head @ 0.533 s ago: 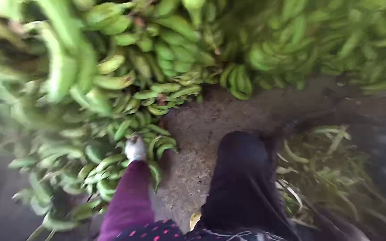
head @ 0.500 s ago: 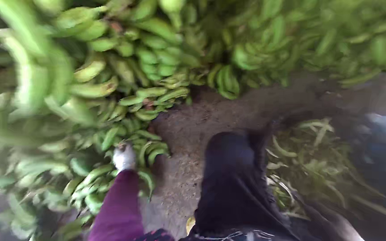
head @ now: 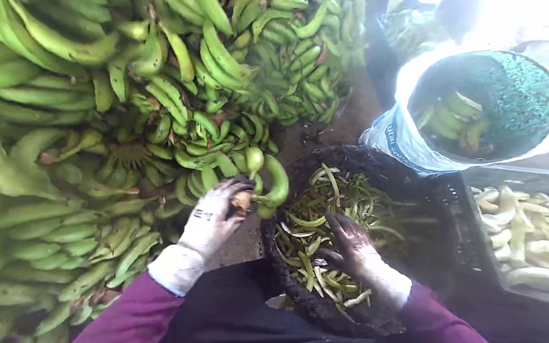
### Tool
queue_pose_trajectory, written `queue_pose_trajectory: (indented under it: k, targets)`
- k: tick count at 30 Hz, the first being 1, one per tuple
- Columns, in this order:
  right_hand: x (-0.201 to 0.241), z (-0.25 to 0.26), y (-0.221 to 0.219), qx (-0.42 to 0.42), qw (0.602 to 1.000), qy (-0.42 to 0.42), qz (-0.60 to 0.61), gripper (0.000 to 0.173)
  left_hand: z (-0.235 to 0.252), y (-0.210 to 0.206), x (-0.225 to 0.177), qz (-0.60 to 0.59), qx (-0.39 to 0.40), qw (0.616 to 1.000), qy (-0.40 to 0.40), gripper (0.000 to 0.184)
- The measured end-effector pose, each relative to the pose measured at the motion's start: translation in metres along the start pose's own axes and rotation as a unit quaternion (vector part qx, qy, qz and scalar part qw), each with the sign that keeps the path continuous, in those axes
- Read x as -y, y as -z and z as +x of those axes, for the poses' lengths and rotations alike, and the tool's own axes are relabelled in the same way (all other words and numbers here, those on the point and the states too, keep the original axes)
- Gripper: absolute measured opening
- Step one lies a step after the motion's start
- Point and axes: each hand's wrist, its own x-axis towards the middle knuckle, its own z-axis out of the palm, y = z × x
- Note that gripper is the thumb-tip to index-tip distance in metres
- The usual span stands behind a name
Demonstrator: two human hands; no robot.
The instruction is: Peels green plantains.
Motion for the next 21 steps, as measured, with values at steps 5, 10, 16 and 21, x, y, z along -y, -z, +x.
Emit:
queue_pose_trajectory:
  k: [5,10,16,21]
  targets:
    - [0.052,0.059,0.006,-0.070,0.992,0.090,0.046,0.098,0.019,-0.049,-0.025,0.084,0.163,0.983,-0.001,0.050]
    - [0.072,0.060,-0.029,0.006,0.985,0.170,0.041,0.042,0.012,-0.018,-0.027,-0.022,0.275,0.944,0.179,0.083]
    - [0.081,0.054,-0.034,-0.064,0.974,0.217,0.007,0.031,0.021,-0.012,-0.013,-0.300,-0.013,0.866,0.400,0.074]
    - [0.087,0.047,-0.024,-0.012,0.979,0.204,-0.002,0.029,0.033,-0.093,-0.005,-0.076,0.028,0.851,0.519,0.104]
